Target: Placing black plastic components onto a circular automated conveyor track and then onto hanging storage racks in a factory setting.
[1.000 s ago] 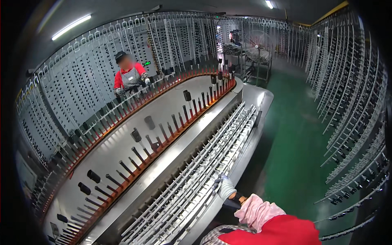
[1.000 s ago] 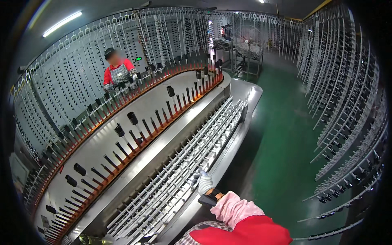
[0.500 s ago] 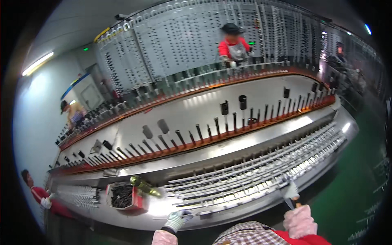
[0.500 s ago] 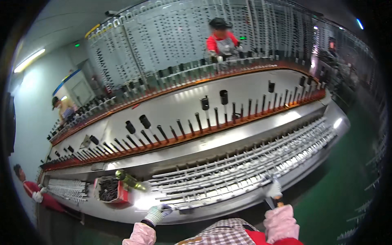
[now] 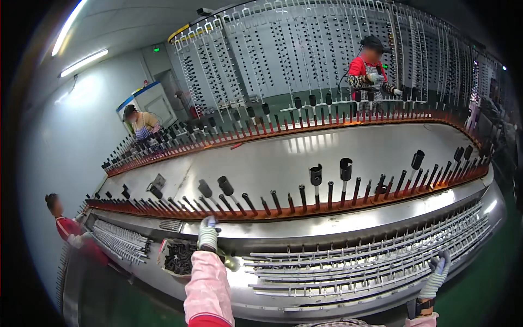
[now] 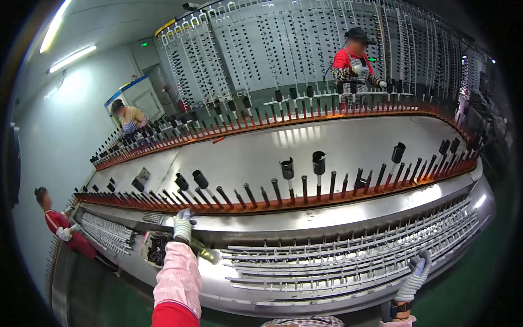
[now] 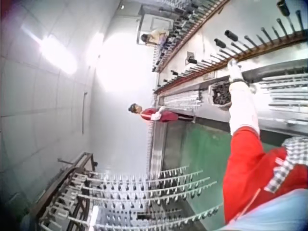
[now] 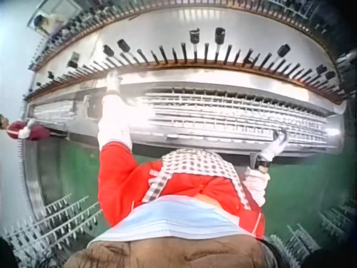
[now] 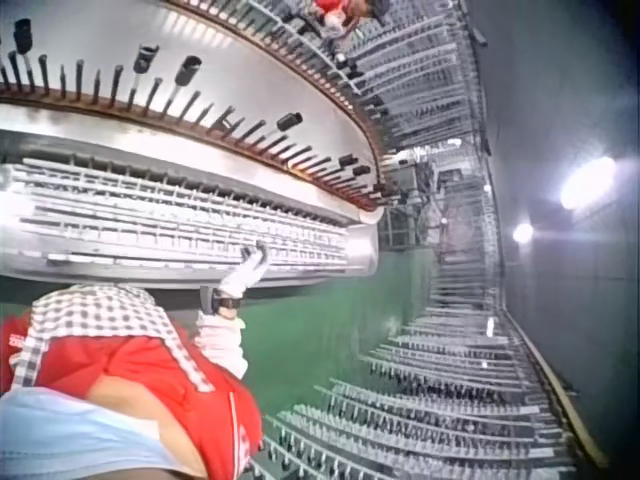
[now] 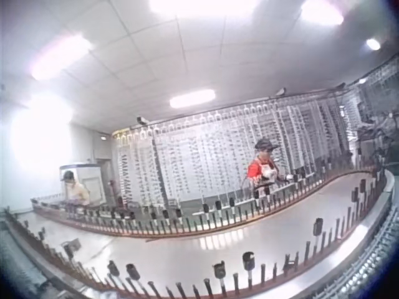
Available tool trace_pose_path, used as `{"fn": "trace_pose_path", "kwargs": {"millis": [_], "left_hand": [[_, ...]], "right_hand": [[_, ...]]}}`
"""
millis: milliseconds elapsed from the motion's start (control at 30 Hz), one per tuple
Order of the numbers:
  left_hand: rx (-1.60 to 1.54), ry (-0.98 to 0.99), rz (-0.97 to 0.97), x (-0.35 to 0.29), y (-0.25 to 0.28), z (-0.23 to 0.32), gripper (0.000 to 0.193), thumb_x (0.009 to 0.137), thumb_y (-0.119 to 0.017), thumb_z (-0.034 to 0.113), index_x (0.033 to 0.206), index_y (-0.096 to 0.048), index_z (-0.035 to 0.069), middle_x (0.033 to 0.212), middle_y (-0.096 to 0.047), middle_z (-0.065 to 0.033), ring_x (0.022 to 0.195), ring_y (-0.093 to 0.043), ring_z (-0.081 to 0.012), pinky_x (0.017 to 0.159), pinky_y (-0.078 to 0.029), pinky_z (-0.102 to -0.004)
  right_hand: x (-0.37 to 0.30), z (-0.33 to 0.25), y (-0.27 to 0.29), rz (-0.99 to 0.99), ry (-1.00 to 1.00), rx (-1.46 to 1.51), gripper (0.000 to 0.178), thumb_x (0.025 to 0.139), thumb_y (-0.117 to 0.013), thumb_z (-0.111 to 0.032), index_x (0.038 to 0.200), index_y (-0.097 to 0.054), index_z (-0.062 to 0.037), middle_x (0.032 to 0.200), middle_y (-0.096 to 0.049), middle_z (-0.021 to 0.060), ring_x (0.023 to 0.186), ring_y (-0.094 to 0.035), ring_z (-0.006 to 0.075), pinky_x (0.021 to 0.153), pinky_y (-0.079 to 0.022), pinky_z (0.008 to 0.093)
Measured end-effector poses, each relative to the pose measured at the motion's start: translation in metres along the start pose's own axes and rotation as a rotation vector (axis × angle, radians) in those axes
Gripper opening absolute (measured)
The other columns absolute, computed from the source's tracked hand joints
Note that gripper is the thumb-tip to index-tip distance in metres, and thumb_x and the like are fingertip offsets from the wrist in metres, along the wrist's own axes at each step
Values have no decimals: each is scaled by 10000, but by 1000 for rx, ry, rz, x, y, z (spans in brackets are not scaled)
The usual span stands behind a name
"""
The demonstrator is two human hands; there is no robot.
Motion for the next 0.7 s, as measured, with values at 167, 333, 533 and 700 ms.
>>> {"fn": "trace_pose_path", "kwargs": {"millis": [167,333,533,700], "left_hand": [[-103,-31,-59,132,31,-34,374,889,-569,287,1182,-501,65,1011,-565,-63,681,-498,-173,560,-461,-299],[299,-159,258,172,32,0,310,904,-533,299,1092,-562,55,851,-588,-43,686,-514,-212,631,-447,-307],[-214,-517,109,109,25,143,221,886,-586,265,790,-555,68,615,-451,40,517,-379,-84,473,-297,-242],[504,-960,-319,17,-58,62,237,853,-617,208,1024,-601,44,782,-564,-33,734,-535,-113,622,-436,-254]], "right_hand": [[-37,-17,-51,-54,9,41,325,958,-403,-216,1232,-486,-62,1081,-555,75,744,-541,100,641,-476,240],[-97,-66,-58,-40,81,-135,312,964,-405,-235,1178,-503,-30,1028,-567,82,703,-557,84,598,-474,219],[-119,-74,-94,-38,183,-208,288,956,-444,-219,1168,-512,-35,984,-571,54,708,-553,86,612,-479,222],[-99,-66,-217,-323,120,-57,248,940,-487,-153,1160,-521,-44,988,-583,45,789,-553,88,707,-477,244]]}}
Point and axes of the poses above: each hand's wrist, its own x-axis towards the middle knuckle, its own y-axis out of the back of the hand, z = x × y, the point moved 4 cm from there along x, towards the middle knuckle
